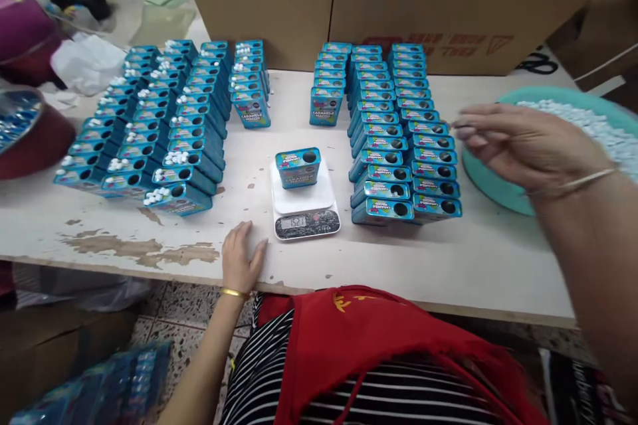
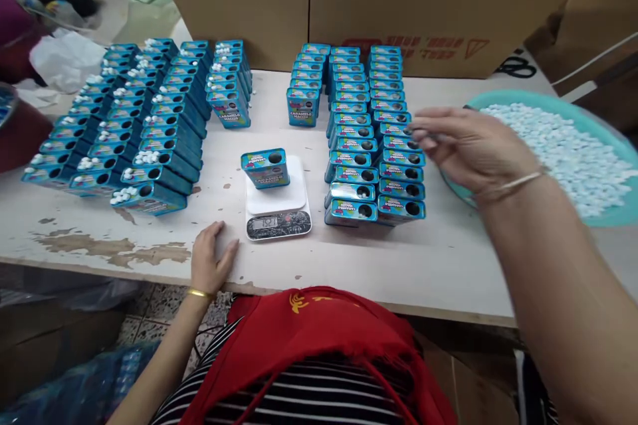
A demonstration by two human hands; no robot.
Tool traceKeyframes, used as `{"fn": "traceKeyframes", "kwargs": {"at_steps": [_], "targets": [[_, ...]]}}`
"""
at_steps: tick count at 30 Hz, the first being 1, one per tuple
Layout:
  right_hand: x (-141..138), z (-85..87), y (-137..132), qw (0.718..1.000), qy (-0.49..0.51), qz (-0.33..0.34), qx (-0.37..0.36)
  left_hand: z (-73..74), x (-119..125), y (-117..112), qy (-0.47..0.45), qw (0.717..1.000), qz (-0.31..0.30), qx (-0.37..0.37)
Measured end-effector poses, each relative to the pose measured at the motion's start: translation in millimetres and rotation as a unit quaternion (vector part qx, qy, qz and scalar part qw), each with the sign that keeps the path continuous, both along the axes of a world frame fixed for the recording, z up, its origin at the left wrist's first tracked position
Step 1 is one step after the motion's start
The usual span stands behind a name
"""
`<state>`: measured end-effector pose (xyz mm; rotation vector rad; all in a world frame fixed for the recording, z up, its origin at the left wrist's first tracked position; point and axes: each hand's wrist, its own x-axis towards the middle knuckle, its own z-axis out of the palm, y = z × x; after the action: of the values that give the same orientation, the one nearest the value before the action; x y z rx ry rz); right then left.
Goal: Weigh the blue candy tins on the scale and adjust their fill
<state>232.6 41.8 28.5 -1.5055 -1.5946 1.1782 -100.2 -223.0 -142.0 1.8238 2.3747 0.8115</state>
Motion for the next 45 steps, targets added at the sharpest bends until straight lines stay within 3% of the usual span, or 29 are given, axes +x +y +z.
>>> {"fn": "traceKeyframes", "kwargs": {"at_steps": [2,4,9,14,18,23,28,31,35,38,42,45], "targets": [[-42,3.8,-14,0.988,0.125,0.040,-0.080,-1.4,-2,1,-0.001,1.000,0.003,0.011],[-76,3.4,-24,0.976,0.169,0.081,-0.108,-2.1,-5,1,-0.001,1.000,0.001,0.015],[-129,2.8,-28,0.974,0.135,0.160,-0.083,-3.5,-7,0,-0.007,1.000,0.006,0.026],[-154,0.7,-26,0.979,0.046,0.200,-0.017,-3.8,-7,0,-0.006,0.999,0.005,0.036],[-162,-10.3,-27,0.967,-0.054,0.249,0.025,-3.4,-6,0,-0.006,0.999,0.003,0.031],[-168,-19.8,-26,0.932,-0.175,0.296,0.113,-3.9,-6,-1,-0.008,1.000,-0.005,0.028],[-168,-18.2,-27,0.900,-0.222,0.321,0.193,-3.8,-6,-1,-0.009,0.999,-0.011,0.030],[-168,-17.2,-27,0.892,-0.239,0.327,0.199,-3.8,-6,-1,-0.006,0.999,-0.010,0.030],[-168,-19.9,-26,0.903,-0.216,0.321,0.187,-3.0,-4,0,-0.009,1.000,-0.011,0.023],[-167,-22.6,-23,0.927,-0.146,0.303,0.163,-3.0,-1,1,-0.018,1.000,-0.008,0.019],[-160,-19.1,-20,0.967,0.020,0.253,0.022,-4.4,1,1,-0.029,0.999,-0.003,0.014],[-148,-14.5,-20,0.963,0.150,0.200,-0.099,-4.5,1,1,-0.030,0.999,-0.003,0.018]]}}
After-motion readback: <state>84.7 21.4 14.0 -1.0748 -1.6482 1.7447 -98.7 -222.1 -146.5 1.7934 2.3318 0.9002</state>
